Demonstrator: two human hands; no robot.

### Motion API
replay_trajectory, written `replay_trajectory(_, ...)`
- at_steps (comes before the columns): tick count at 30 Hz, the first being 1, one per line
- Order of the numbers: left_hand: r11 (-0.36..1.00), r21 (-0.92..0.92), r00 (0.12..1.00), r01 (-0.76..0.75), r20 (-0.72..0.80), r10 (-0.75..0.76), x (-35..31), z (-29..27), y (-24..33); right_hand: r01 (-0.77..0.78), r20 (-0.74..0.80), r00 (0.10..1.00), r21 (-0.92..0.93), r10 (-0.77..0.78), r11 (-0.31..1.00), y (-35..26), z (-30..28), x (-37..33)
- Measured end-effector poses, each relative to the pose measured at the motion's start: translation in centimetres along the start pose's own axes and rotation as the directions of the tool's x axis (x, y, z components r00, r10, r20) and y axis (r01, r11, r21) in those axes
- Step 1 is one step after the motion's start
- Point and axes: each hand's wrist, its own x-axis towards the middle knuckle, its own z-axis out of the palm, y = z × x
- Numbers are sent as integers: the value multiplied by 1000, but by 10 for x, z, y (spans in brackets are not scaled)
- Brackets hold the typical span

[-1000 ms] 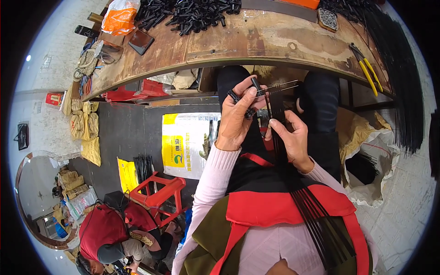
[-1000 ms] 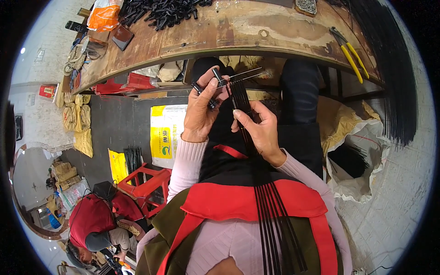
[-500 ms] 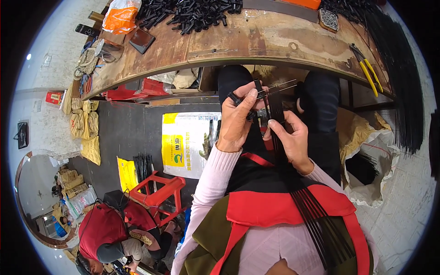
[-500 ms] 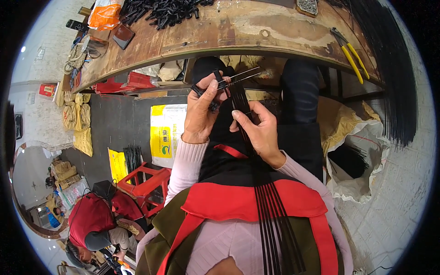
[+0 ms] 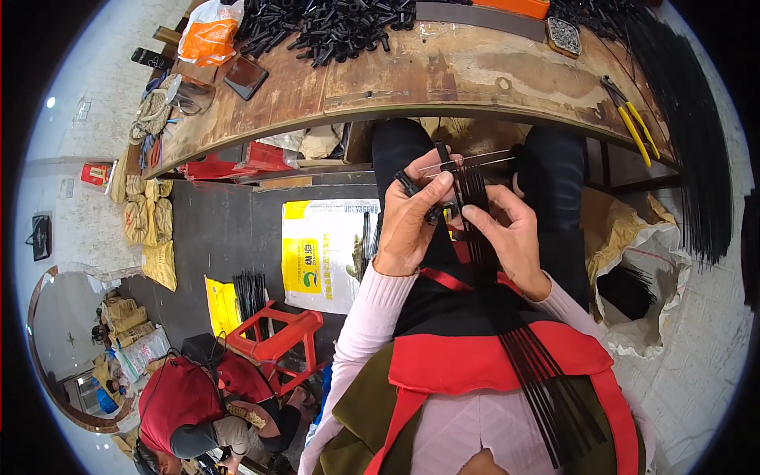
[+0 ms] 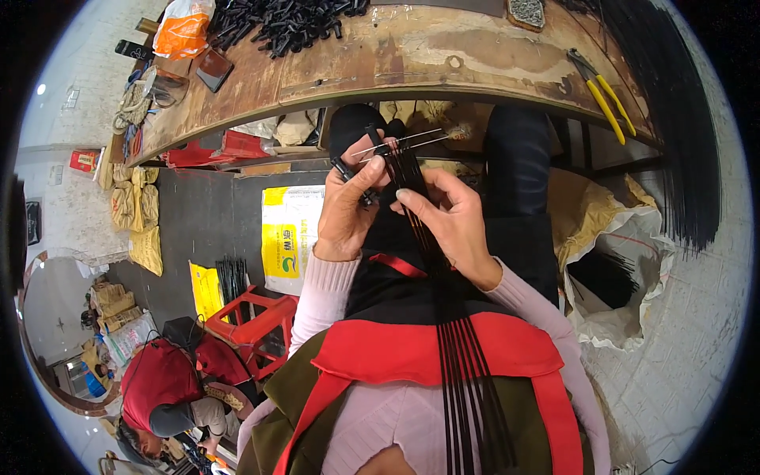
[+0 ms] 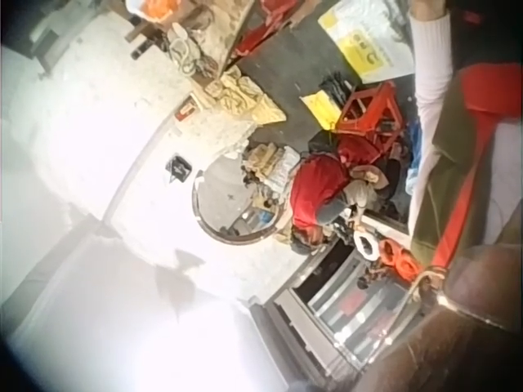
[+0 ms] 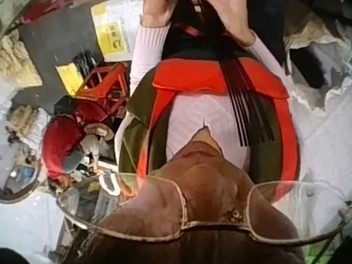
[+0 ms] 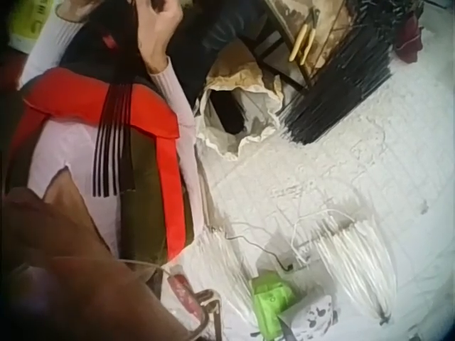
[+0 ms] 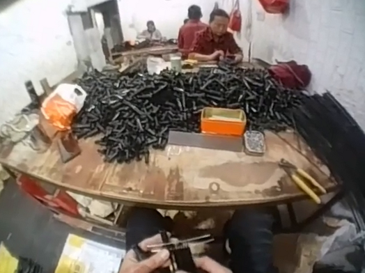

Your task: Assembling black rods into a plastic base and using pliers to secure or trim components at a factory workbench.

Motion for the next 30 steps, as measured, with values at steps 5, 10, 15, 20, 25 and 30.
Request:
replay_trajectory(5, 998, -54, 999, 41, -2, -41, 0, 3, 1, -37, 75, 996, -22, 38, 999, -2, -9, 5)
replay_trajectory(10, 991, -65, 992, 119, 41, -117, 1, -1, 1, -157, 97, 984, 108, 147, 982, -4, -11, 10)
replay_trajectory(15, 991, -48, 989, 125, 80, -121, 1, -2, 1, -256, 237, 949, 182, 210, 949, -5, -18, 16)
replay_trajectory(20, 978, -54, 973, 201, 128, -193, 3, -4, -1, -205, 193, 965, 140, 177, 969, -3, -19, 15)
replay_trajectory(25, 971, -53, 960, 234, 174, -221, 3, 0, 2, -204, 207, 964, 161, 169, 966, 0, -20, 16)
replay_trajectory(30, 974, -42, 959, 222, 188, -211, 0, 3, 5, -344, 313, 917, 309, 247, 887, 4, -27, 23)
